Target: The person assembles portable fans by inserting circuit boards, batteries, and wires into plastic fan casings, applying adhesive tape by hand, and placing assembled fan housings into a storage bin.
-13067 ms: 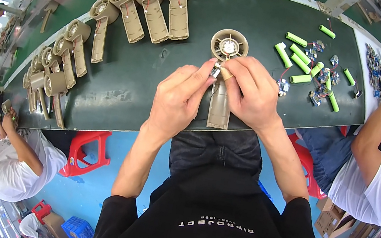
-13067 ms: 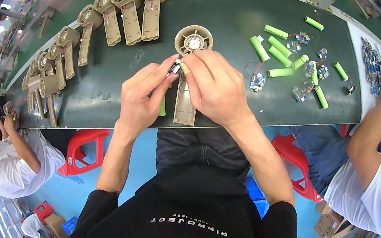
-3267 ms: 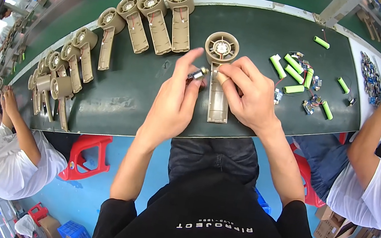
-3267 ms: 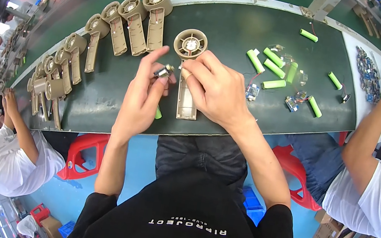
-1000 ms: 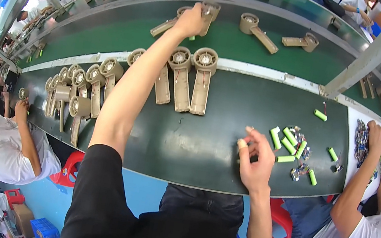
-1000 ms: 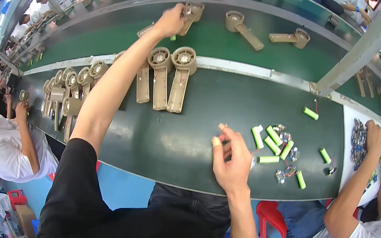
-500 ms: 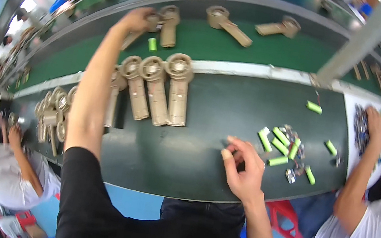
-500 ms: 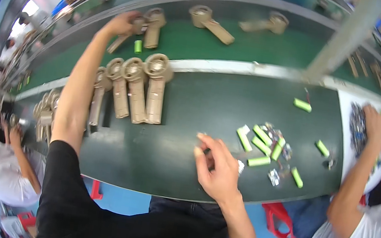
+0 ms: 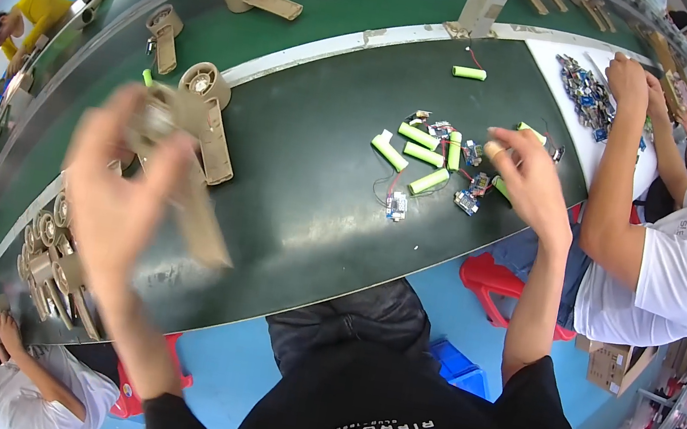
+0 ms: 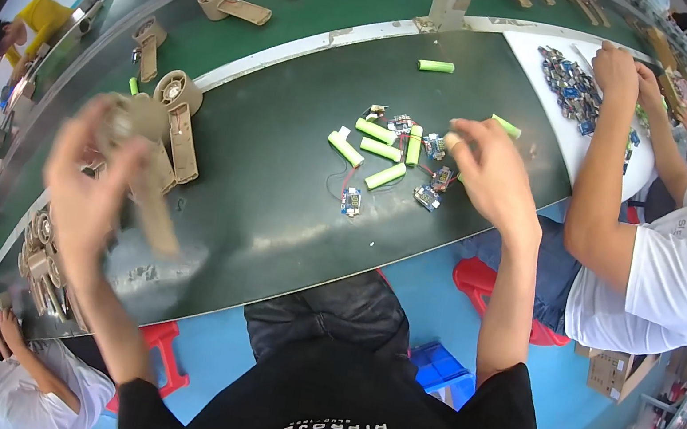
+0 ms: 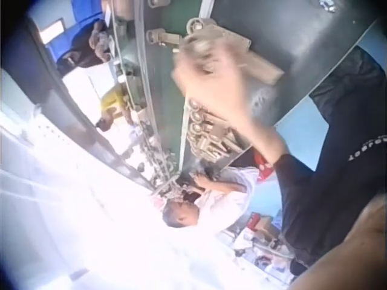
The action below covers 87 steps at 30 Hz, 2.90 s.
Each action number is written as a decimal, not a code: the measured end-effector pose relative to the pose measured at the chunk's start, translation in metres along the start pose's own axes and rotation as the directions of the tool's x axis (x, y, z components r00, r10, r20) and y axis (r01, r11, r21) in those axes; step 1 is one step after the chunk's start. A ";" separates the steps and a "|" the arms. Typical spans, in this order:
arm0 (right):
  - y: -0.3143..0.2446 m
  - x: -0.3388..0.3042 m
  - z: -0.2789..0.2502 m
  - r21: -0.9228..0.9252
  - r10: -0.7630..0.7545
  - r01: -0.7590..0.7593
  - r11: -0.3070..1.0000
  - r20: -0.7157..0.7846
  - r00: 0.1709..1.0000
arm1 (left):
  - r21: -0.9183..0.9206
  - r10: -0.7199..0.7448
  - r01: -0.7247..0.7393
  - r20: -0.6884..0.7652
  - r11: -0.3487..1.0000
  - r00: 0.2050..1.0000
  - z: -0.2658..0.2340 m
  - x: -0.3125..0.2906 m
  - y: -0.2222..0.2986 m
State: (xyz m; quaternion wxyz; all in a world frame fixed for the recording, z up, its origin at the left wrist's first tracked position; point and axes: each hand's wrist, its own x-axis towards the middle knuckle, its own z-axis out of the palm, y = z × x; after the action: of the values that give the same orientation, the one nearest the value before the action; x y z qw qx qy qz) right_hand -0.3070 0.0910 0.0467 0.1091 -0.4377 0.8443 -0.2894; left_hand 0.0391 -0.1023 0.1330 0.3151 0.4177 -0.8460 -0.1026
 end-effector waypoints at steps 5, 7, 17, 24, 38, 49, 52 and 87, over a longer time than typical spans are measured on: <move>-0.002 -0.005 0.020 -0.069 -0.189 0.194 0.979 0.066 0.980 | -0.110 0.026 -0.016 0.094 0.994 0.995 0.074 -0.071 0.035; -0.009 -0.005 0.015 0.095 -0.108 0.103 0.990 0.040 0.993 | -0.126 -0.022 0.042 0.155 0.991 0.988 0.087 -0.078 0.039; -0.090 -0.031 -0.014 0.232 -0.588 0.653 0.721 -0.295 0.753 | -0.708 0.230 -0.128 0.051 0.694 0.972 0.060 -0.057 0.069; -0.124 -0.049 0.042 0.397 -0.726 0.763 0.510 -0.278 0.630 | -0.848 0.004 0.169 0.198 0.502 0.980 0.047 -0.085 0.053; -0.110 -0.066 0.106 0.624 -0.512 0.318 0.714 0.155 0.845 | -0.313 -0.005 0.073 0.211 0.947 0.977 0.074 -0.112 0.027; -0.114 -0.070 0.127 0.626 -0.509 0.389 0.676 0.015 0.860 | -0.560 -0.201 0.343 0.300 0.754 0.932 0.075 -0.116 0.024; -0.115 -0.069 0.128 0.703 -0.443 0.293 0.648 0.036 0.896 | -0.737 -0.199 0.249 0.157 0.628 0.967 0.080 -0.122 0.029; -0.115 -0.057 0.108 0.683 -0.395 0.066 0.727 0.338 0.854 | -0.446 0.175 -0.194 -0.084 0.874 0.981 0.105 -0.125 0.000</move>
State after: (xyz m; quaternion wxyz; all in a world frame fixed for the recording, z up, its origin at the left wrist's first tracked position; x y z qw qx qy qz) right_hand -0.1476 0.0423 0.0226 0.4130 -0.5325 0.5762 -0.4625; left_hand 0.0311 -0.0155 -0.0051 0.4290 0.2522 -0.8283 -0.2575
